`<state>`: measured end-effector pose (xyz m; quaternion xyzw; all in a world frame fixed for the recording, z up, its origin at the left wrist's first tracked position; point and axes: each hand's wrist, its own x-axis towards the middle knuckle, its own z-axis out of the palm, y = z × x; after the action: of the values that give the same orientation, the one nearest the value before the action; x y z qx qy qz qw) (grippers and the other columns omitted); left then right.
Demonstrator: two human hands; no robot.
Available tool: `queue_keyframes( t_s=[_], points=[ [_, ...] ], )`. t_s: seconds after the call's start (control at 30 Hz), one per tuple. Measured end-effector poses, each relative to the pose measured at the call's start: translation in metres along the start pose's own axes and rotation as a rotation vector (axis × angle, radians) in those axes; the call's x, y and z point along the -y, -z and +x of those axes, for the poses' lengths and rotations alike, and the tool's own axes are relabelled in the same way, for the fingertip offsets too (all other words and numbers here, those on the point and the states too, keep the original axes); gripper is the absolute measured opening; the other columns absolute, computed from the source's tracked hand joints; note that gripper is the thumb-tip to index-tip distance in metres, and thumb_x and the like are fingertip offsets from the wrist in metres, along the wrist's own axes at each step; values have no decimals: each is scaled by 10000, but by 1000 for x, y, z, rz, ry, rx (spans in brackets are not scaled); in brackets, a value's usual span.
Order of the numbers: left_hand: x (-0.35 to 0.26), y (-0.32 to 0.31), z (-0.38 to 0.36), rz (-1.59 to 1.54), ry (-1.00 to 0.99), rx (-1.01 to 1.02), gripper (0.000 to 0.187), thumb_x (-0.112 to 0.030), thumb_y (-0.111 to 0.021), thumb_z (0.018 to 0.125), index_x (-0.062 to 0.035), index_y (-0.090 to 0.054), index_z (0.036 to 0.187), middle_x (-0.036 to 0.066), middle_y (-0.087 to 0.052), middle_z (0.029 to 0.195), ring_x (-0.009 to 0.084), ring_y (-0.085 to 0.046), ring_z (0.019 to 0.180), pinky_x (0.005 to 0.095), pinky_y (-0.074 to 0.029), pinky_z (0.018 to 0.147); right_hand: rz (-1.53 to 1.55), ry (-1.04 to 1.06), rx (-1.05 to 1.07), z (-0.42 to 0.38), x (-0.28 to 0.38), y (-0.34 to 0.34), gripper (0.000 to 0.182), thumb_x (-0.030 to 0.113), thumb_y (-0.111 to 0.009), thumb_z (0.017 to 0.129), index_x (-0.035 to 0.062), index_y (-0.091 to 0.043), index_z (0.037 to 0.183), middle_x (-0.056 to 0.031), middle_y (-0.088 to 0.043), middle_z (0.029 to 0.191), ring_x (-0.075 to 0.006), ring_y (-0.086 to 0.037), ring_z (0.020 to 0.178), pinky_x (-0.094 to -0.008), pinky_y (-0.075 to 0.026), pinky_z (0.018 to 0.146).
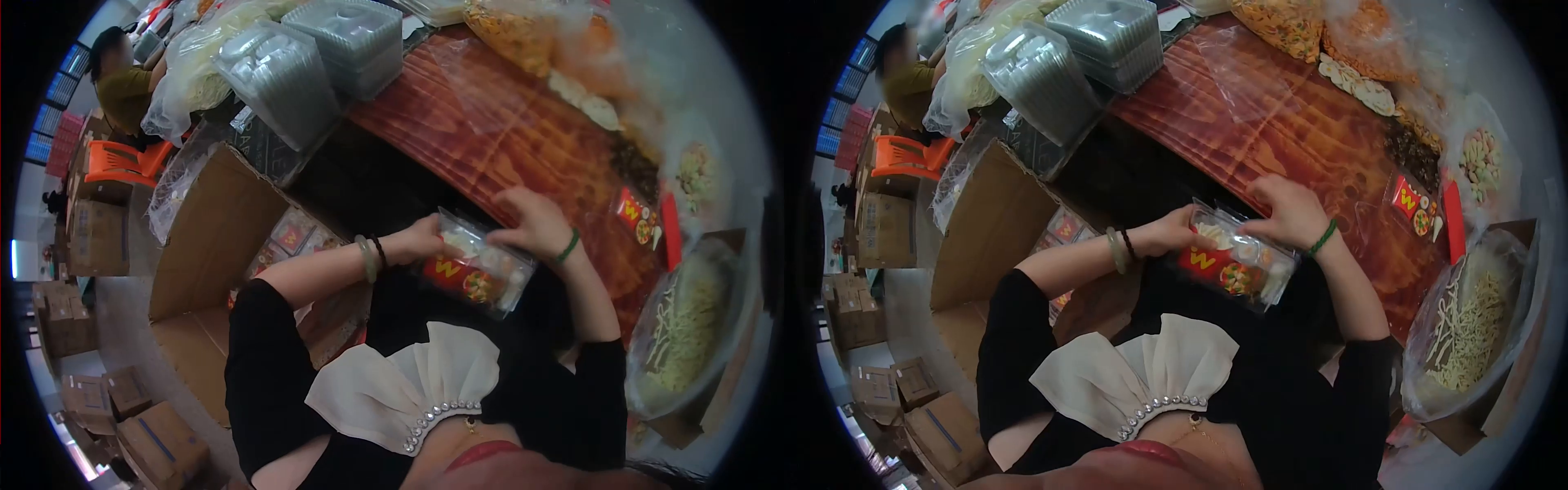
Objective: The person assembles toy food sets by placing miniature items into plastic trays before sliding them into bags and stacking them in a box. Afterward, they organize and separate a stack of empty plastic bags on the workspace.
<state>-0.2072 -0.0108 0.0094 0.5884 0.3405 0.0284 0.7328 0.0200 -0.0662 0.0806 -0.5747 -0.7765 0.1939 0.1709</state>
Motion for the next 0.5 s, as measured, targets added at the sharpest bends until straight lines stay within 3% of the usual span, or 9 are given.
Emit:
queue_keyframes(
  t_s=[0.03, 0.1, 0.17, 0.23, 0.3, 0.33, 0.4, 0.43, 0.5],
  points=[
    [19, -3, 12, 40, -6, 3, 742, -204, -787, 709, 34, -334, 1246, 189, -509, 1214, 254, -516, 1127, 341, -416, 964, 202, -2, -96, 23, 2, 8, 476, 365, -767, 696, 53, -627, 1026, -104, -622, 981, -213, -624, 872, -313, -494, 701],
    [18, -11, 22, 155, 12, 0, 681, -190, -780, 712, 35, -361, 1199, 191, -529, 1172, 250, -537, 1097, 337, -430, 946, 324, 71, -177, 80, 12, 32, 432, 369, -733, 742, 71, -637, 1040, -85, -628, 981, -195, -613, 922, -298, -489, 724],
    [12, -14, 32, 290, 20, 5, 721, -249, -786, 699, 54, -352, 1188, 226, -520, 1171, 285, -528, 1109, 356, -439, 929, 400, 297, -319, 148, 19, 42, 361, 353, -709, 776, 93, -661, 1022, -75, -624, 981, -177, -602, 905, -271, -482, 729],
    [1, -10, 36, 300, 68, 27, 754, -284, -790, 689, 62, -346, 1191, 239, -513, 1177, 293, -524, 1115, 361, -441, 924, 363, 421, -379, 222, 26, 40, 326, 385, -681, 790, 110, -689, 965, -82, -616, 994, -199, -598, 882, -327, -485, 756],
    [-12, -7, 32, 362, 107, 55, 918, -376, -795, 666, 96, -276, 1258, 275, -487, 1209, 309, -515, 1129, 365, -442, 923, 42, 551, -642, 290, 33, 22, 418, 497, -680, 745, 116, -710, 913, -77, -611, 990, -231, -593, 851, -380, -473, 808],
    [-18, -4, 28, 361, 102, 47, 918, -376, -795, 666, 96, -276, 1258, 275, -487, 1209, 309, -515, 1129, 365, -442, 923, 41, 560, -642, 309, 41, 16, 418, 497, -680, 745, 116, -710, 913, -77, -611, 990, -231, -593, 851, -380, -473, 808],
    [-26, 1, 22, 384, 184, 85, 1051, -423, -800, 648, 118, -205, 1325, 302, -447, 1259, 327, -485, 1170, 367, -417, 961, -109, 237, -545, 336, 55, 7, 525, 607, -683, 669, 137, -724, 900, -78, -646, 957, -258, -603, 867, -407, -451, 867],
    [-27, 6, 18, 380, 182, 77, 1051, -423, -800, 648, 118, -205, 1325, 302, -447, 1259, 327, -485, 1170, 367, -417, 961, -108, 246, -543, 345, 56, 8, 525, 607, -683, 669, 137, -724, 900, -78, -646, 957, -258, -603, 867, -407, -451, 867],
    [-25, 19, 5, 575, -58, 7, 1072, -450, -791, 649, 115, -211, 1352, 303, -418, 1301, 348, -447, 1210, 373, -382, 1004, 102, 38, -236, 354, 54, 10, 596, 664, -695, 612, 144, -732, 902, -86, -676, 905, -245, -624, 858, -363, -464, 845]
  ],
)
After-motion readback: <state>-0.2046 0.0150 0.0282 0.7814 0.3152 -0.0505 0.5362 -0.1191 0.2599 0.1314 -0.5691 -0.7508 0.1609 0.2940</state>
